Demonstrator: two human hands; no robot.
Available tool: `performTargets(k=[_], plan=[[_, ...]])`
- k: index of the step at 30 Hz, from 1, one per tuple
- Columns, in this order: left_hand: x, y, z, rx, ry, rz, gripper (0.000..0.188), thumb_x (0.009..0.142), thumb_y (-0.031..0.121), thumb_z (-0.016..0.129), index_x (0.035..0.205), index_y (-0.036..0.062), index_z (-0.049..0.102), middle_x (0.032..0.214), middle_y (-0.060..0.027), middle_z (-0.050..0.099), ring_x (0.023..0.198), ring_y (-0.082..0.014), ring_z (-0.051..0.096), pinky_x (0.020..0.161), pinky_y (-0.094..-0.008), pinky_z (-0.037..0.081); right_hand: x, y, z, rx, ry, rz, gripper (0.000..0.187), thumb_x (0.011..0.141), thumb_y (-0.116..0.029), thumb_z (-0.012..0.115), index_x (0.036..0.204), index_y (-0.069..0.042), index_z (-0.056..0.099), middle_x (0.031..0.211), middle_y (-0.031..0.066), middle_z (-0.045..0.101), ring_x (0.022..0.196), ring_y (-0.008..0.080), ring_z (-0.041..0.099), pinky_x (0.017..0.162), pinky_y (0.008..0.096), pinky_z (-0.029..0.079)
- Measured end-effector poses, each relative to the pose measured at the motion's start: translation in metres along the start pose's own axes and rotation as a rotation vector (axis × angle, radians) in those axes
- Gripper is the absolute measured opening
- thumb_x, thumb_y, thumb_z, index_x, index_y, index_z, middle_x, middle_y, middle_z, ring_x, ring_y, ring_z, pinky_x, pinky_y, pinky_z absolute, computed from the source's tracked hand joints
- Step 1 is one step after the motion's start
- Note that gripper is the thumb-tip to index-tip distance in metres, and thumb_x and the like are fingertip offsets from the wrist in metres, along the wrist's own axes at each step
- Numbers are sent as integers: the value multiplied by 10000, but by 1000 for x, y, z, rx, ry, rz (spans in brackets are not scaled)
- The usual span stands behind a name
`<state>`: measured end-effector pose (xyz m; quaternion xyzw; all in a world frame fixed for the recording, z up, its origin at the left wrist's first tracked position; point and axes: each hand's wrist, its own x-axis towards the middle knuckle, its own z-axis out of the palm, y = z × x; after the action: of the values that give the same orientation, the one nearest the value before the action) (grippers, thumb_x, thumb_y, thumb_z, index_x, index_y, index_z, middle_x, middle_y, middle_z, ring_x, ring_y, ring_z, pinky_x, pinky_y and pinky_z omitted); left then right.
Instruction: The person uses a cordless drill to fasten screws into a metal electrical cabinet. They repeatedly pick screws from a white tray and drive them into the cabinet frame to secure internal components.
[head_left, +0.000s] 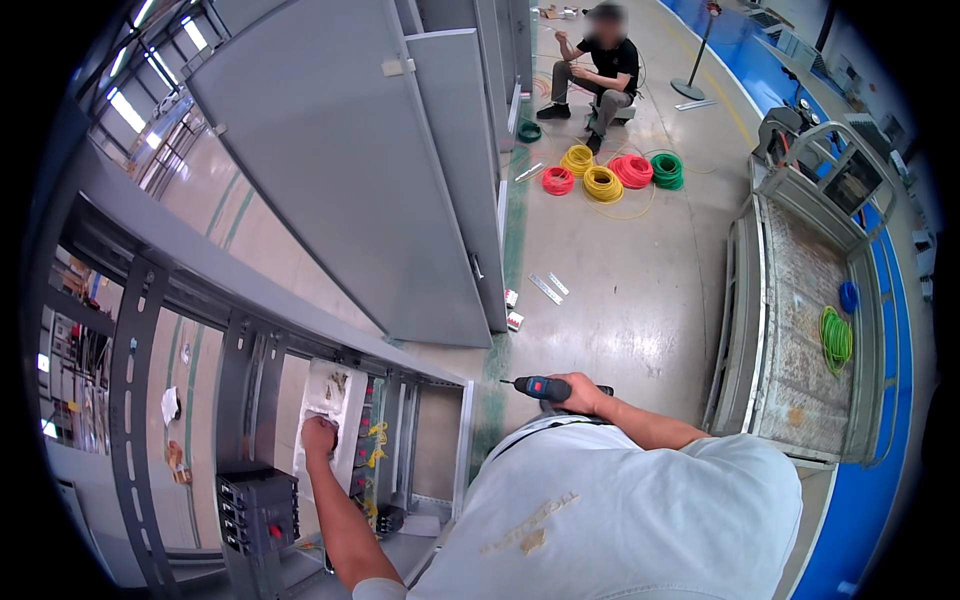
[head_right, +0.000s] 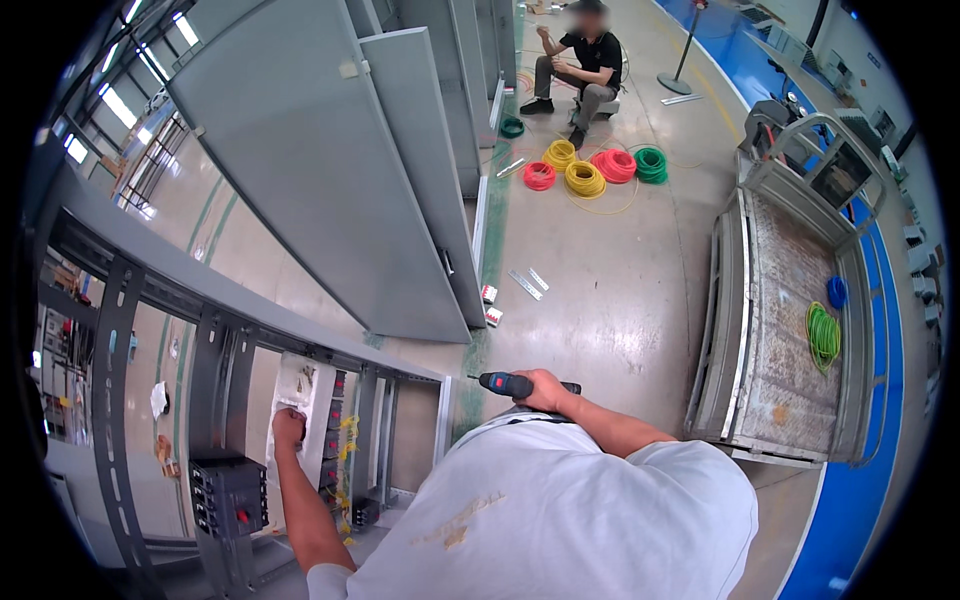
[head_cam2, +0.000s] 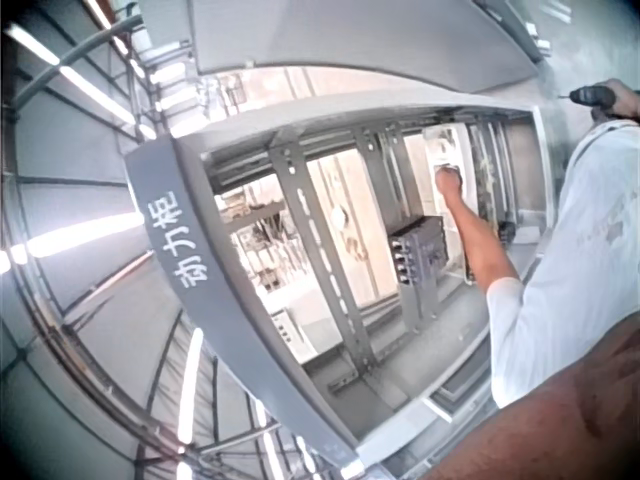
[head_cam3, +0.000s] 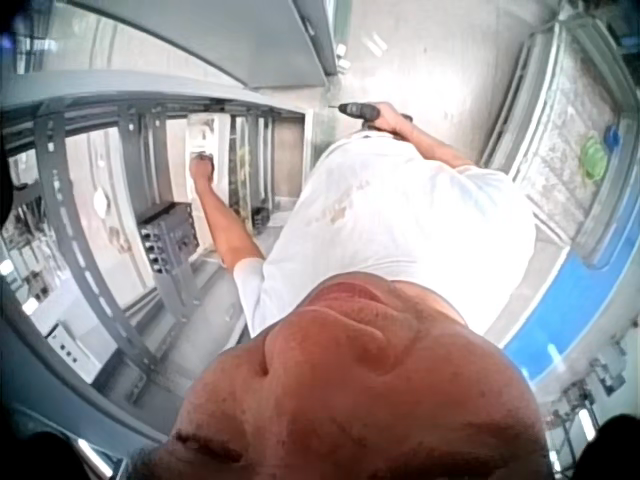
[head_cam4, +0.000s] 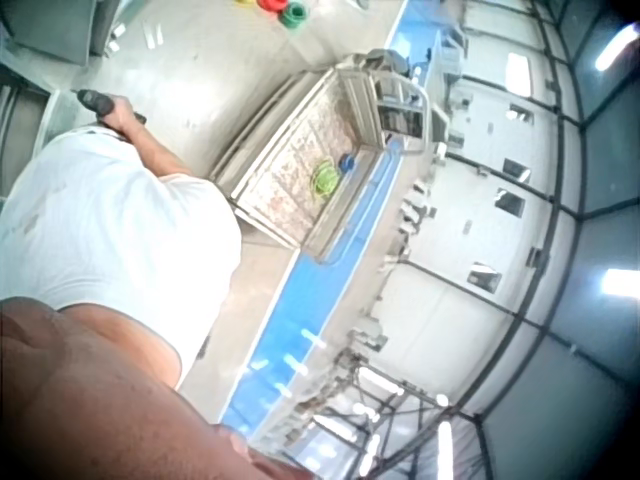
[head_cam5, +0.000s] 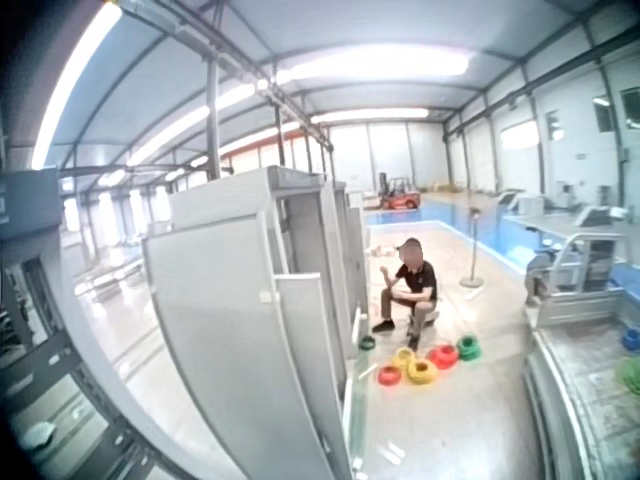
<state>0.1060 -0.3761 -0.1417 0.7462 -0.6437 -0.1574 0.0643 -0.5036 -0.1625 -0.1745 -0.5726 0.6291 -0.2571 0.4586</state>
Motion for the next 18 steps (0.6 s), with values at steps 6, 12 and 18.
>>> performTargets(k=[6, 12, 18], plan=[[3, -1, 0, -11, 2, 28, 108, 766, 116, 660, 724, 23, 694, 735, -196, 696, 697, -369, 685, 681, -458, 540, 6, 0, 1, -14, -1, -8, 536, 724, -216, 790, 1237, -106, 679, 1109, 168, 725, 1019, 356, 690, 933, 405, 532], [-3, -9, -9, -40, -12, -18, 134, 785, 91, 640, 786, 20, 754, 777, -218, 709, 749, -374, 705, 711, -455, 547, 7, 4, 5, 3, 17, -74, 475, 733, -217, 753, 1196, -135, 684, 1014, 154, 735, 935, 346, 700, 864, 416, 542], [-36, 41, -46, -53, 175, 129, 132, 815, 71, 653, 847, -16, 747, 789, -227, 702, 776, -385, 702, 717, -449, 543, 10, 5, 4, 7, 25, -13, 535, 723, -215, 816, 1224, -98, 670, 1079, 171, 727, 997, 347, 700, 930, 407, 531]])
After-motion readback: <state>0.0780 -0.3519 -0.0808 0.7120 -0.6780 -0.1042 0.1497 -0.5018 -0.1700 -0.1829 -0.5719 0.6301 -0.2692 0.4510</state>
